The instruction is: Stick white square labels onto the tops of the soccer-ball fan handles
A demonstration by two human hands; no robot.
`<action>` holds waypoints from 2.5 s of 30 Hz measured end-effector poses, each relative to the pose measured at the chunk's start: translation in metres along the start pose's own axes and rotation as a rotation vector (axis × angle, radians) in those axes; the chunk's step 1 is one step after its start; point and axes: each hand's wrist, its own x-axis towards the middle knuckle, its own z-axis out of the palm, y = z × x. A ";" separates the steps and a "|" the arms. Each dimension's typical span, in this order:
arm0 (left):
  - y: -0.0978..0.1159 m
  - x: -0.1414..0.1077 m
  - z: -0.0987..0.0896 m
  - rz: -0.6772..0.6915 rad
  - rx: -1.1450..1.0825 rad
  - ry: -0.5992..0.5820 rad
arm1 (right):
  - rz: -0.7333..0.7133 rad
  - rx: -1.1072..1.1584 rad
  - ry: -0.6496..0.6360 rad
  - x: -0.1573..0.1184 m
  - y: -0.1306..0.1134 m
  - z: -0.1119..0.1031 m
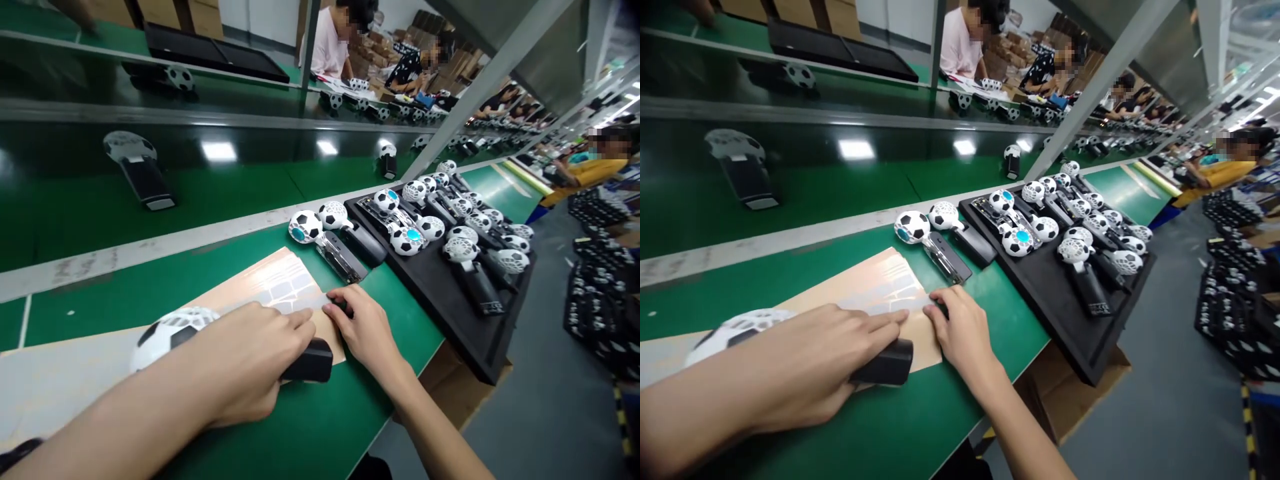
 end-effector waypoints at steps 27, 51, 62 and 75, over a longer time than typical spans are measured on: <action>-0.010 0.008 0.021 -0.008 0.096 -0.169 | 0.083 0.078 0.025 0.007 -0.002 -0.002; -0.006 0.001 0.018 -0.053 -0.041 -0.049 | -0.162 -0.080 0.171 -0.010 0.010 0.007; -0.005 0.002 0.017 -0.059 -0.065 -0.052 | -0.176 -0.077 0.163 -0.010 0.014 0.008; -0.002 0.002 0.012 -0.071 -0.060 -0.061 | 0.047 0.021 0.023 -0.002 0.004 0.001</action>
